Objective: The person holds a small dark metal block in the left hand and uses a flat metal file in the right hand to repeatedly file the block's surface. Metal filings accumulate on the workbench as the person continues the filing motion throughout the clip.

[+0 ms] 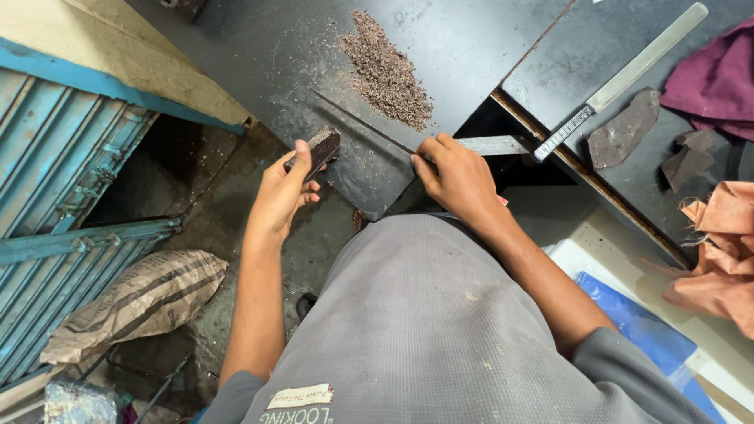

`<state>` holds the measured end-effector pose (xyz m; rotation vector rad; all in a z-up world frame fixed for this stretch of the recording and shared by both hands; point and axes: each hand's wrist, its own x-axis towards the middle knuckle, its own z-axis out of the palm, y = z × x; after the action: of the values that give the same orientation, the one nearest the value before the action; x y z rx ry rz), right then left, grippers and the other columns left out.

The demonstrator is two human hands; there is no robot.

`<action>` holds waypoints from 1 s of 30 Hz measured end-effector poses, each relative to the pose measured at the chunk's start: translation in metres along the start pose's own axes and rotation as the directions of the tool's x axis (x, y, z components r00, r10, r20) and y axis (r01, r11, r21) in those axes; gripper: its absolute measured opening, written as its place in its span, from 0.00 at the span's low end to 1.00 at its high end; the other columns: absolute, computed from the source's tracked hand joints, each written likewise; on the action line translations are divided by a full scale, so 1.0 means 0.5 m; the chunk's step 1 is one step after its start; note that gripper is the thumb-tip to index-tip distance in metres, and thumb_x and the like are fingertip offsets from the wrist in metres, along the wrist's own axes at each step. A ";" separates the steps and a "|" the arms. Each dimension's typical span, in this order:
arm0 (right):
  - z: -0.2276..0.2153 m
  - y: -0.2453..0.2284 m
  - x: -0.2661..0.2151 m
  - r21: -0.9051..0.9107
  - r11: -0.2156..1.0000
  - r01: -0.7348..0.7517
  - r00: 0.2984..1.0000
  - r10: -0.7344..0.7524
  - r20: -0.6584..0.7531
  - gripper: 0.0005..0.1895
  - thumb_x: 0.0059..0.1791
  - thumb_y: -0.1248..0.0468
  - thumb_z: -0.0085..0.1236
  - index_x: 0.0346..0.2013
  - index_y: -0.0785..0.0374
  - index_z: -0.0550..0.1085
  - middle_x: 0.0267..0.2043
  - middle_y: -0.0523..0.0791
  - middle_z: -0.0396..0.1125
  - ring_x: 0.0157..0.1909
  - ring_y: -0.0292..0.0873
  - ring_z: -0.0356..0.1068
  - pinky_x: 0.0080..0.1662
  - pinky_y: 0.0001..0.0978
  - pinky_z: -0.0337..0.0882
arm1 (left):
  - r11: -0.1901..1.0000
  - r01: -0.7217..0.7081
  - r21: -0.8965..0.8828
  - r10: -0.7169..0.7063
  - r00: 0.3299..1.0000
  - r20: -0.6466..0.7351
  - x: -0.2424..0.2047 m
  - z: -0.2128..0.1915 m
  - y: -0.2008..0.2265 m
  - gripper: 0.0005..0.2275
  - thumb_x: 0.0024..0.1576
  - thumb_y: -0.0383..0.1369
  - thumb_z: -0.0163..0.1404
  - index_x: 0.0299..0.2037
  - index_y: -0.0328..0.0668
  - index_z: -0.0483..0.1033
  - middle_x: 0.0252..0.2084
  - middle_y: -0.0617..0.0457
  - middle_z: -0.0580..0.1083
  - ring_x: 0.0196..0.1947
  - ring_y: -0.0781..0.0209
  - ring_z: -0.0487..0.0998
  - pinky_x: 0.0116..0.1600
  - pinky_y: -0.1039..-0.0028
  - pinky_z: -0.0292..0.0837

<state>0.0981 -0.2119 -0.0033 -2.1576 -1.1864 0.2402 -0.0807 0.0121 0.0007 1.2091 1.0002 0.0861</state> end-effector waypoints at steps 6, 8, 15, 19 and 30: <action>-0.003 -0.014 0.019 -0.015 0.998 -0.068 0.994 0.069 0.082 0.10 0.53 0.59 0.58 0.39 0.64 0.76 0.36 0.50 0.68 0.32 0.55 0.71 0.34 0.48 0.70 | 0.969 0.106 -0.222 -0.110 0.994 -0.002 0.001 -0.007 -0.031 0.32 0.61 0.61 0.35 0.52 0.39 0.76 0.34 0.50 0.75 0.25 0.68 0.65 0.29 0.74 0.66; -0.004 -0.021 0.013 -0.008 0.999 -0.048 0.997 0.048 0.055 0.09 0.53 0.60 0.58 0.38 0.64 0.76 0.37 0.49 0.69 0.32 0.55 0.71 0.35 0.48 0.70 | 0.946 0.092 -0.309 -0.092 0.996 0.014 0.012 -0.013 -0.057 0.28 0.63 0.57 0.38 0.49 0.36 0.75 0.35 0.50 0.73 0.26 0.66 0.66 0.30 0.72 0.65; 0.008 -0.041 0.001 0.021 0.998 -0.058 0.997 0.057 0.051 0.09 0.53 0.60 0.59 0.39 0.63 0.76 0.34 0.49 0.68 0.32 0.52 0.71 0.35 0.46 0.70 | 0.925 0.016 -0.379 -0.009 1.000 0.019 0.029 -0.024 -0.096 0.17 0.66 0.43 0.45 0.48 0.32 0.74 0.37 0.49 0.73 0.28 0.65 0.68 0.31 0.72 0.66; 0.015 -0.052 -0.006 0.003 0.992 -0.124 0.991 0.124 0.043 0.10 0.52 0.59 0.61 0.39 0.63 0.77 0.31 0.49 0.66 0.31 0.51 0.70 0.35 0.45 0.70 | 0.996 -0.051 -0.071 0.048 0.998 -0.049 0.017 -0.012 -0.078 0.17 0.63 0.40 0.47 0.52 0.33 0.76 0.38 0.52 0.75 0.31 0.67 0.75 0.34 0.77 0.71; 0.019 -0.065 -0.030 0.026 0.976 -0.214 0.977 0.214 0.015 0.12 0.49 0.63 0.57 0.46 0.62 0.76 0.35 0.47 0.71 0.33 0.48 0.73 0.38 0.43 0.72 | 0.947 0.029 -0.320 0.085 0.938 0.337 0.037 -0.007 -0.087 0.06 0.62 0.31 0.51 0.42 0.35 0.75 0.39 0.50 0.79 0.39 0.62 0.83 0.45 0.73 0.79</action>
<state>0.0633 -0.2074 0.0075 -2.2628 -0.9504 0.3614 -0.0911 0.0072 -0.0450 0.8989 0.6283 0.0527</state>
